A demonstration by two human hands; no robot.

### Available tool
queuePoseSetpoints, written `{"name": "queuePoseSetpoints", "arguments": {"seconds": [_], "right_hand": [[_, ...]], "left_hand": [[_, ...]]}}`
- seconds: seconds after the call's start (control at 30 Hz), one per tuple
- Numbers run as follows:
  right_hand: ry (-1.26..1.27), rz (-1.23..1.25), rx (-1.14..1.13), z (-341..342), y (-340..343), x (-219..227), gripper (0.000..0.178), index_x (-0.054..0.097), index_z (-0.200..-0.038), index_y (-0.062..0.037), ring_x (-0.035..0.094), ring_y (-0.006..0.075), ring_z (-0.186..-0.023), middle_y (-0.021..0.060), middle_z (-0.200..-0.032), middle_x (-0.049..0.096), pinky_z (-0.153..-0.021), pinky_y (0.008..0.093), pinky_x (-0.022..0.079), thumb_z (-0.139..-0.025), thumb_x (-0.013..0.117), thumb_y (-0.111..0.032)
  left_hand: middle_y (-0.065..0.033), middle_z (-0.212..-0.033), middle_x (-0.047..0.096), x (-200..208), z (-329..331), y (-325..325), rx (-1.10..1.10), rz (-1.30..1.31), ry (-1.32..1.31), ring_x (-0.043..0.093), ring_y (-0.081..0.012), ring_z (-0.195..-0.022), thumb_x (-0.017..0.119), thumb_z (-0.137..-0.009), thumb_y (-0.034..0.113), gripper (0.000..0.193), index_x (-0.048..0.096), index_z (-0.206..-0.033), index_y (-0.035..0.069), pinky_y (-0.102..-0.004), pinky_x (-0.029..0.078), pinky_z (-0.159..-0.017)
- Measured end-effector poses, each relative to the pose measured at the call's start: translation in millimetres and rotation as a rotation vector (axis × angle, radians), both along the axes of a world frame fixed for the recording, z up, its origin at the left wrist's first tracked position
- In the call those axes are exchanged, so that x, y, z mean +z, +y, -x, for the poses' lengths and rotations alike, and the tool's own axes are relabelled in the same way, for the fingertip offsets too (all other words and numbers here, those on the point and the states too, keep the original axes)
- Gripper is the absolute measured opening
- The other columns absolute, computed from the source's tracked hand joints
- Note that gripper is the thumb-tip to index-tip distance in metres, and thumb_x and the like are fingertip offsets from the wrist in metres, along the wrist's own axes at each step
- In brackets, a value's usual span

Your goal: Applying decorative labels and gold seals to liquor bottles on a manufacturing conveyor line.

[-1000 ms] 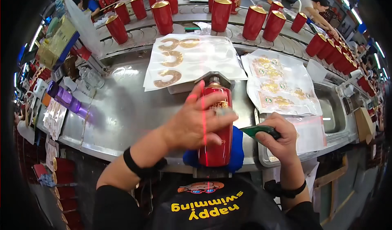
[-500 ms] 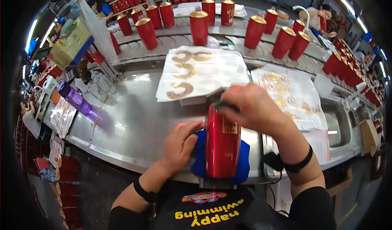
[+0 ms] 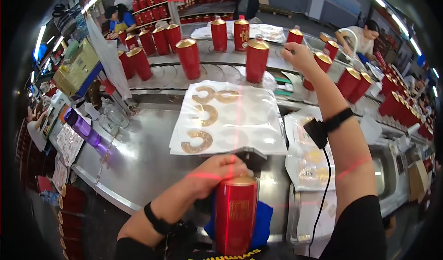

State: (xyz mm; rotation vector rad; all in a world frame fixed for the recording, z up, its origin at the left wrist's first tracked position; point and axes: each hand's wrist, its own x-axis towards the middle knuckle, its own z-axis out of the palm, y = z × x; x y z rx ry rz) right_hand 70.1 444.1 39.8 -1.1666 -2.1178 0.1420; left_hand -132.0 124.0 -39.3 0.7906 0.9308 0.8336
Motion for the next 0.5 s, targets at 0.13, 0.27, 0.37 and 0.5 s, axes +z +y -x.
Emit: {"name": "queuePoseSetpoints", "arguments": {"seconds": [0.13, 0.27, 0.37, 0.5], "right_hand": [[-0.124, 0.003, -0.137, 19.4, 82.3, -1.3, 0.054, 0.066, -0.106, 0.0004, 0.064, 0.0364, -0.098, 0.0249, -0.101, 0.066, -0.085, 0.0438, 0.049, -0.080, 0.066, -0.047], [-0.086, -0.018, -0.132, -16.9, 109.5, -21.2, 0.043, 0.069, -0.099, -0.0022, 0.066, 0.0356, -0.090, 0.0202, -0.093, 0.069, -0.079, 0.0441, 0.050, -0.080, 0.065, -0.041], [-0.006, 0.050, 0.068, -53.4, 108.4, -7.2, 0.034, 0.068, -0.103, -0.0023, 0.066, 0.0230, -0.087, 0.0161, -0.093, 0.070, -0.075, 0.0362, 0.050, -0.083, 0.063, -0.029], [-0.055, -0.170, -0.013, -266.7, 205.8, 33.9, 0.076, 0.052, -0.131, 0.0016, 0.065, 0.0343, -0.090, 0.0230, -0.106, 0.066, -0.085, 0.0418, 0.051, -0.079, 0.069, -0.052]], "left_hand": [[-0.0058, -0.105, 0.066, 19.3, 8.3, -47.2, 0.116, -0.221, -0.009, 0.061, -0.0110, -0.096, 0.060, -0.093, 0.018, 0.026, 0.060, -0.114, 0.001, -0.0260, 0.048, -0.086], [-0.0018, -0.104, 0.063, 43.7, -21.0, -116.9, 0.444, -0.271, -0.035, 0.057, -0.0071, -0.094, 0.060, -0.093, 0.017, 0.023, 0.060, -0.112, 0.003, -0.0228, 0.045, -0.085], [-0.0006, -0.102, 0.061, 73.5, -50.6, -176.2, 0.673, -0.373, 0.070, 0.055, -0.0059, -0.093, 0.060, -0.093, 0.017, 0.021, 0.060, -0.110, 0.004, -0.0220, 0.045, -0.083], [-0.0032, -0.097, 0.062, 102.1, -62.4, -238.3, 0.933, -0.544, 0.175, 0.056, -0.0069, -0.084, 0.065, -0.088, 0.021, 0.028, 0.060, -0.106, 0.001, -0.0223, 0.046, -0.076]]}}
